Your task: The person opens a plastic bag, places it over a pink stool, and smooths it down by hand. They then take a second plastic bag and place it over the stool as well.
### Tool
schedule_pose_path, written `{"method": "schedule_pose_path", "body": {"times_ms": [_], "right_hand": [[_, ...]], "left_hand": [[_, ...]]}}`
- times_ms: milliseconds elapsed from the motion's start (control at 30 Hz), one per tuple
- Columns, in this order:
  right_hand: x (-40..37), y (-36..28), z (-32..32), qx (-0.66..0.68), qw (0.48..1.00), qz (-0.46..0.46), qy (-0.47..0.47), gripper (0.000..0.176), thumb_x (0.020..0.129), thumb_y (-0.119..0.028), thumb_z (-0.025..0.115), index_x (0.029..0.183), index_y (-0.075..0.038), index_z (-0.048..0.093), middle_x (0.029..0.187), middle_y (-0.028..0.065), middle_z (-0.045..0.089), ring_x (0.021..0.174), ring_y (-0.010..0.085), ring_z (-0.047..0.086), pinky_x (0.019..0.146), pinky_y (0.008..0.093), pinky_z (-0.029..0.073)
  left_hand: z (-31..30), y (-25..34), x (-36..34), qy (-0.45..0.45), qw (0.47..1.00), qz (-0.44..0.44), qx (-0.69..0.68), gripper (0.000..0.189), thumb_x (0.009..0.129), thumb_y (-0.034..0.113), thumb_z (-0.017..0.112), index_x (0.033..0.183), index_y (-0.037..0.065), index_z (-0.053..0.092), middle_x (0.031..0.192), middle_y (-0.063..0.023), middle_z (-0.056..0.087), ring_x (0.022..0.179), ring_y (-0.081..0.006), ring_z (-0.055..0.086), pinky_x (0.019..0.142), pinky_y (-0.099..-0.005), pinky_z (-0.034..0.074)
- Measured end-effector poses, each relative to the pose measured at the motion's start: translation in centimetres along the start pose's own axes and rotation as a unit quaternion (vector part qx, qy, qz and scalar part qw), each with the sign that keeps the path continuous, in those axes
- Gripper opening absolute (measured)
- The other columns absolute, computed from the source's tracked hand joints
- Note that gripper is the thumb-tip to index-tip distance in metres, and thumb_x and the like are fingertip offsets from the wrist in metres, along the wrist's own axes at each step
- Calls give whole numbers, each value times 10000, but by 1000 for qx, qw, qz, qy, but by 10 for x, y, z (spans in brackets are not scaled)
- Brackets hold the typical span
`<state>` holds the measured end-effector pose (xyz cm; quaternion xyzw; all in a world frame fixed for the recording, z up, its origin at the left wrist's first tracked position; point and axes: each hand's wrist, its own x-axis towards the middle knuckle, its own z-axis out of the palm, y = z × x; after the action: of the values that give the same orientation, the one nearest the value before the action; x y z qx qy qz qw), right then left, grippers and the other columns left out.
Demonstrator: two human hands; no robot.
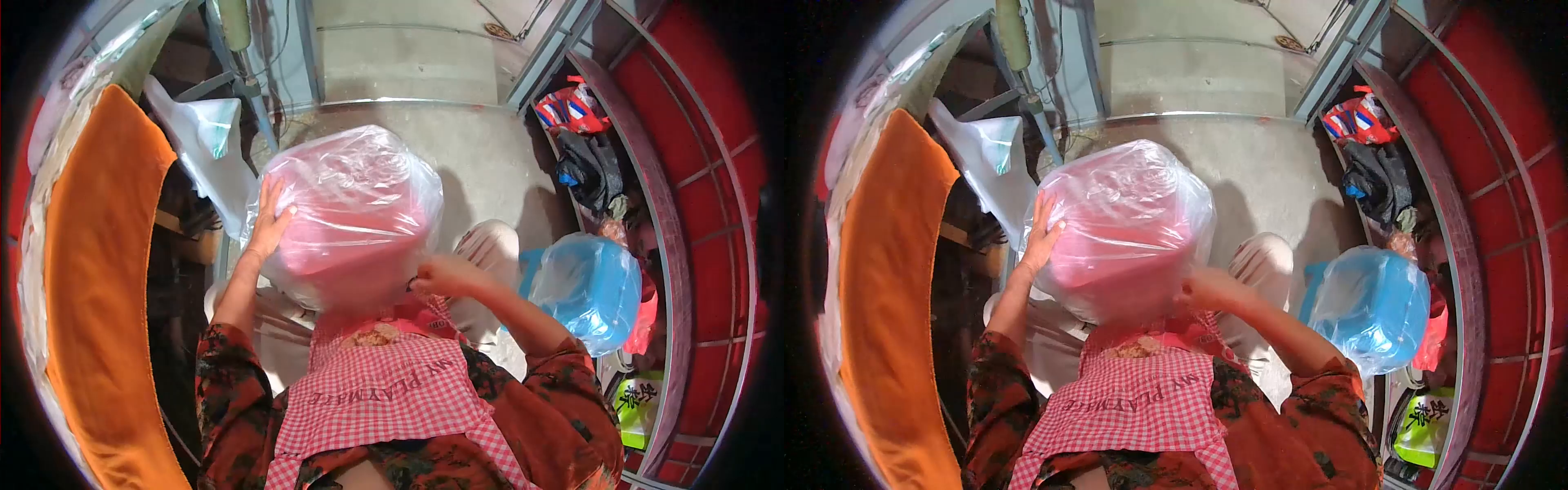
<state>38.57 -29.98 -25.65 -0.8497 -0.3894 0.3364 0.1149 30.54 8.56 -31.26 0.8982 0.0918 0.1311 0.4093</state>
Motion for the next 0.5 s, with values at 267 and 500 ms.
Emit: {"method": "schedule_pose_path", "body": {"times_ms": [267, 500], "right_hand": [[115, -14, -93, -69, 885, -104, 449, 624, 851, -468, 637, 1340, -107, 493, 1459, 150, 403, 1326, 371, 377, 1036, 496, 370], [156, -17, -46, -174, 927, -3, 332, 742, 885, -596, 496, 1457, -136, 381, 1543, 156, 278, 1422, 389, 224, 1066, 621, 285]], "left_hand": [[-29, -7, 5, -7, 962, -90, -259, 639, 947, 356, 531, 1501, 130, 306, 1576, -119, 226, 1447, -287, 220, 1177, -379, 176], [-70, -123, -82, 71, 901, -392, -169, 134, 783, 98, 600, 912, 89, 634, 849, -36, 636, 755, -159, 617, 610, -275, 481]]}}
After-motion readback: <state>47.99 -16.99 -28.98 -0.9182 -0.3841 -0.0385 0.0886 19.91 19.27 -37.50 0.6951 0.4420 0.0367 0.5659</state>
